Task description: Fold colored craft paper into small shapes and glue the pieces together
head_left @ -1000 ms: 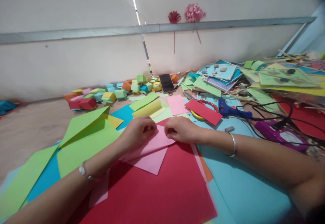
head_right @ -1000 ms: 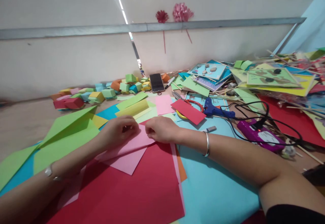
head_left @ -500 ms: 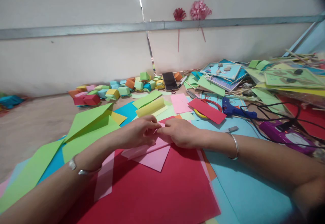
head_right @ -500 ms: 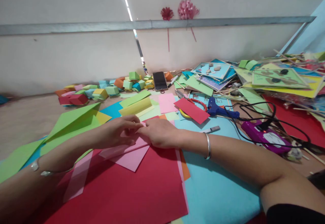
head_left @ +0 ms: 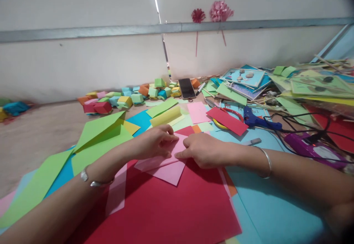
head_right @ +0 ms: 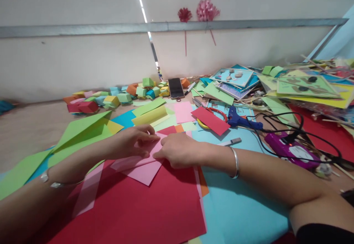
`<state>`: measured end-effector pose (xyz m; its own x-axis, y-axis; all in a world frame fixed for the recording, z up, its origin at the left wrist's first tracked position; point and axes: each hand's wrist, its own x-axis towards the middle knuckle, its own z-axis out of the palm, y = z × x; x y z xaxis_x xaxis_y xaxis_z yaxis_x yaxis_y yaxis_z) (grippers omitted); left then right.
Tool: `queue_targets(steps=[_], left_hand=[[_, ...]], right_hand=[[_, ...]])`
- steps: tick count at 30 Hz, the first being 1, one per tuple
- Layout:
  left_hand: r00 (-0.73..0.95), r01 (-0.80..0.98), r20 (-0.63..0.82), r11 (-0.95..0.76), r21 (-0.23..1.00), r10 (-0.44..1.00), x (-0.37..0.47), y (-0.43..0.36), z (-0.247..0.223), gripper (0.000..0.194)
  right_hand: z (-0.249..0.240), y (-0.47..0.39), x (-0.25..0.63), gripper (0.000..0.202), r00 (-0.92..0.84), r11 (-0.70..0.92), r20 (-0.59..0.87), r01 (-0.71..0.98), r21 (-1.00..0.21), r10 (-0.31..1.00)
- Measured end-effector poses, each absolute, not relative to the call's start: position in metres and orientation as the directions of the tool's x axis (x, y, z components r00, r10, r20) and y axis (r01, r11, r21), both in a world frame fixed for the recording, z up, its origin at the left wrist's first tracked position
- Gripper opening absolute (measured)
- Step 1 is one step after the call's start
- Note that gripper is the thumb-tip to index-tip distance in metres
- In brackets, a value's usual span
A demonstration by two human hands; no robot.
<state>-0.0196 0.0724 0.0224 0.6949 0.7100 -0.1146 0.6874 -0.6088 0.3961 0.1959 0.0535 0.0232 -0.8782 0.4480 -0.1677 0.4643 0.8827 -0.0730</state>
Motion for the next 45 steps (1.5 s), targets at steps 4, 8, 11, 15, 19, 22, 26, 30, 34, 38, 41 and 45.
queue_targets(steps=[4,8,11,15,19,22,26,30,34,38,41,45], left_hand=[[0.684,0.704,-0.138,-0.599,0.383,0.716,-0.019,0.072,0.024,0.031],[0.719,0.671,-0.132,-0.631,0.39,0.683,-0.02,0.071,0.024,0.03],[0.712,0.688,-0.134,-0.647,0.329,0.69,-0.02,0.07,0.022,0.041],[0.703,0.702,-0.122,-0.655,0.28,0.701,-0.019,0.069,0.019,0.044],[0.692,0.714,-0.149,-0.642,0.28,0.706,-0.018,0.07,0.02,0.044],[0.689,0.716,-0.147,-0.634,0.291,0.71,-0.018,0.07,0.02,0.044],[0.69,0.712,-0.148,-0.628,0.314,0.708,-0.019,0.07,0.018,0.046],[0.694,0.701,-0.126,-0.626,0.34,0.709,-0.019,0.07,0.018,0.045],[0.693,0.685,-0.072,-0.624,0.375,0.718,-0.02,0.071,0.016,0.046],[0.7,0.67,-0.043,-0.635,0.385,0.713,-0.022,0.071,0.015,0.047],[0.704,0.674,-0.057,-0.641,0.368,0.708,-0.02,0.069,0.016,0.044],[0.648,0.739,-0.041,-0.615,0.275,0.761,-0.009,0.063,0.015,0.041]], right_hand=[[0.027,0.043,0.196,0.027,-0.89,0.906,-0.208,0.422,-0.041,0.406],[0.023,0.03,0.192,0.022,-0.904,0.919,-0.167,0.392,0.038,0.393],[0.019,0.016,0.188,0.026,-0.9,0.913,-0.16,0.393,0.108,0.406],[0.018,-0.002,0.184,0.025,-0.854,0.863,-0.149,0.47,0.187,0.498],[0.018,-0.011,0.188,0.025,-0.807,0.847,-0.268,0.475,0.237,0.527],[0.017,-0.014,0.194,0.027,-0.797,0.843,-0.279,0.483,0.238,0.535],[0.024,-0.014,0.198,0.023,-0.74,0.822,-0.359,0.516,0.239,0.569],[0.039,-0.013,0.196,0.026,-0.67,0.807,-0.458,0.537,0.244,0.584],[0.037,-0.011,0.191,0.022,-0.672,0.755,-0.354,0.625,0.199,0.65],[0.023,-0.008,0.187,0.023,-0.807,0.791,-0.022,0.574,0.212,0.591],[0.012,-0.004,0.186,0.02,-0.863,0.849,-0.04,0.487,0.205,0.504],[0.007,0.0,0.186,0.02,-0.88,0.876,-0.069,0.456,0.161,0.47]])
